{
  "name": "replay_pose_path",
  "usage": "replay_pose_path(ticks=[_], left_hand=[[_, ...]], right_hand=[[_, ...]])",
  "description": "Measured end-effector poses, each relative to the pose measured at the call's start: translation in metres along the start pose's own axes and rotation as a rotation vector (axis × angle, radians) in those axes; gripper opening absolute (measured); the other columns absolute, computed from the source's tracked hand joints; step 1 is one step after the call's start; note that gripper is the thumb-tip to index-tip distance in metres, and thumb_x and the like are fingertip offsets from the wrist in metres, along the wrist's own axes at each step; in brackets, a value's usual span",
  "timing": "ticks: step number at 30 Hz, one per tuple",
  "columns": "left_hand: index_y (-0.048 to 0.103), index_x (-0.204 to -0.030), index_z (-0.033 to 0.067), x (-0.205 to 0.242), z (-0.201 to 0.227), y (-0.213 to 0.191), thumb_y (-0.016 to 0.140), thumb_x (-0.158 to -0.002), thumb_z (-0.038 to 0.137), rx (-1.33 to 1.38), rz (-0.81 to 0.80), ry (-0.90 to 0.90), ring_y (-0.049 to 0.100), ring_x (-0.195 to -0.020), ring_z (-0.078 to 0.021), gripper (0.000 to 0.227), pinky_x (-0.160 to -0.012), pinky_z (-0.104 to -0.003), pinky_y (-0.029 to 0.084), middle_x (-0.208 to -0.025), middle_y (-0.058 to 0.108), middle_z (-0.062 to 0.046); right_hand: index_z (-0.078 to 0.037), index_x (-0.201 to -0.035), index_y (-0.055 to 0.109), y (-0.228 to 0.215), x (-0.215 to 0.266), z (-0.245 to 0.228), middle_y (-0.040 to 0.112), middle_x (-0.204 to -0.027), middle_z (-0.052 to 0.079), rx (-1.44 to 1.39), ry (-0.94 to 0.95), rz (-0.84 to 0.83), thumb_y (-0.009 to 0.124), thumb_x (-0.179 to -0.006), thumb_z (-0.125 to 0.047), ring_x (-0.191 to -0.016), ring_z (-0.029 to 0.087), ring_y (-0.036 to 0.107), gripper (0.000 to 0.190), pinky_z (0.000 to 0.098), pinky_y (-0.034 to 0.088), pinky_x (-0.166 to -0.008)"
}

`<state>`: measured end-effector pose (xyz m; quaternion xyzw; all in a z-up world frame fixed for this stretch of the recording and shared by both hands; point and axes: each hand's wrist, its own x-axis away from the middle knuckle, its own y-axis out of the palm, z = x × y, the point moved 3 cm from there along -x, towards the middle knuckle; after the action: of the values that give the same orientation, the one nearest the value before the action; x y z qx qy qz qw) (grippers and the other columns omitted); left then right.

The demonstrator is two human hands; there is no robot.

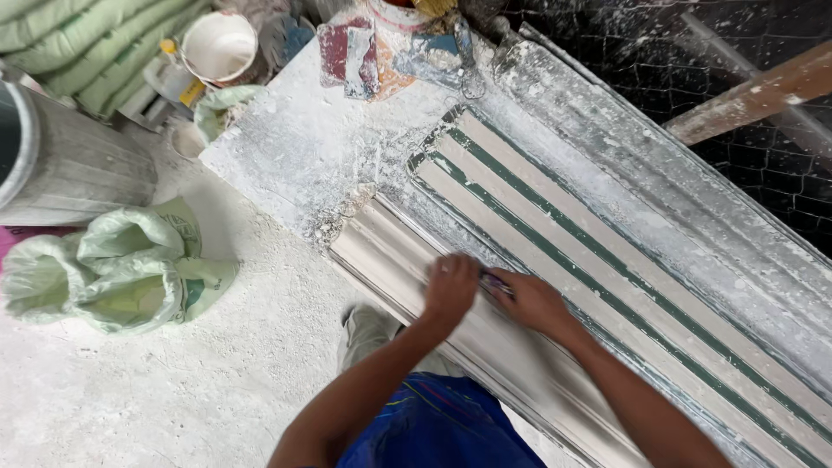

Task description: The person uses a small brush to clean dust and debris from a long white decorative molding piece resting on a workbench. They repeatedly brush along the grooves and edges of the molding, moving from one end to the other and back again.

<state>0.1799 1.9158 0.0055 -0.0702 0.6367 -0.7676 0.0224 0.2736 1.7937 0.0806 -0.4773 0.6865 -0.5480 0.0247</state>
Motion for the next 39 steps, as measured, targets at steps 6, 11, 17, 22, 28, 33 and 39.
replay_pose_path(ticks=[6, 11, 17, 22, 28, 33, 39], left_hand=[[0.070, -0.103, -0.0031, -0.020, -0.007, 0.019, 0.061, -0.087, 0.018, -0.150, 0.221, 0.114, 0.068, -0.088, -0.0314, 0.029, -0.081, -0.043, 0.052, -0.097, 0.072, -0.021], [0.068, -0.102, -0.0005, -0.042, -0.122, 0.005, 0.059, -0.086, 0.021, -0.260, 0.245, 0.048, 0.069, -0.088, -0.0324, 0.028, -0.081, -0.044, 0.054, -0.095, 0.071, -0.021], [0.068, -0.109, -0.0035, -0.038, -0.181, -0.011, 0.059, -0.095, 0.016, -0.253, 0.177, -0.020, 0.068, -0.091, -0.0313, 0.025, -0.085, -0.042, 0.055, -0.095, 0.069, -0.018], [0.068, -0.102, -0.0007, -0.040, -0.127, -0.015, 0.059, -0.089, 0.018, -0.097, 0.166, 0.110, 0.068, -0.090, -0.0328, 0.025, -0.079, -0.043, 0.054, -0.101, 0.070, -0.022], [0.061, -0.101, 0.0036, -0.022, -0.215, -0.058, 0.055, -0.096, 0.015, 0.294, 0.323, -0.060, 0.064, -0.120, -0.0361, 0.014, -0.104, -0.050, 0.045, -0.131, 0.065, -0.024], [0.052, -0.134, -0.0048, 0.000, -0.249, -0.052, 0.053, -0.106, 0.028, 1.037, 0.007, -0.254, 0.062, -0.112, -0.0431, 0.044, -0.094, -0.051, 0.050, -0.123, 0.062, -0.029], [0.054, -0.134, 0.0022, -0.049, -0.230, -0.057, 0.056, -0.106, 0.024, 0.840, -0.197, 0.160, 0.070, -0.096, -0.0401, 0.036, -0.079, -0.049, 0.057, -0.114, 0.066, -0.021]], right_hand=[[-0.028, -0.138, 0.062, -0.010, -0.029, 0.002, 0.076, -0.110, 0.010, 0.016, 0.001, -0.108, 0.062, -0.089, -0.036, -0.093, 0.033, 0.073, 0.050, 0.0443, 0.058, -0.081], [-0.024, -0.135, 0.065, -0.015, -0.125, -0.061, 0.075, -0.108, 0.012, -0.016, -0.137, -0.020, 0.062, -0.092, -0.039, -0.092, 0.034, 0.073, 0.045, 0.0463, 0.057, -0.080], [-0.022, -0.133, 0.067, -0.008, -0.161, -0.108, 0.075, -0.111, 0.012, -0.021, -0.184, 0.057, 0.060, -0.098, -0.040, -0.098, 0.036, 0.071, 0.040, 0.0477, 0.057, -0.083], [-0.028, -0.137, 0.061, -0.010, -0.105, -0.071, 0.075, -0.116, 0.007, -0.002, -0.017, -0.067, 0.060, -0.094, -0.042, -0.093, 0.031, 0.074, 0.045, 0.0444, 0.059, -0.080], [-0.022, -0.140, 0.057, 0.013, -0.152, -0.132, 0.076, -0.105, 0.012, -0.269, 0.063, 0.120, 0.060, -0.099, -0.038, -0.086, 0.034, 0.074, 0.045, 0.0449, 0.058, -0.075], [-0.007, -0.154, 0.028, 0.059, -0.142, -0.209, 0.056, -0.133, 0.027, -0.802, -0.032, 0.390, 0.066, -0.095, -0.020, -0.121, 0.041, 0.056, 0.072, 0.0460, 0.047, -0.098], [-0.011, -0.152, 0.040, 0.139, -0.069, -0.121, 0.045, -0.147, 0.026, -0.419, 0.063, 0.401, 0.082, -0.090, -0.022, -0.141, 0.041, 0.033, 0.075, 0.0569, 0.031, -0.112]])
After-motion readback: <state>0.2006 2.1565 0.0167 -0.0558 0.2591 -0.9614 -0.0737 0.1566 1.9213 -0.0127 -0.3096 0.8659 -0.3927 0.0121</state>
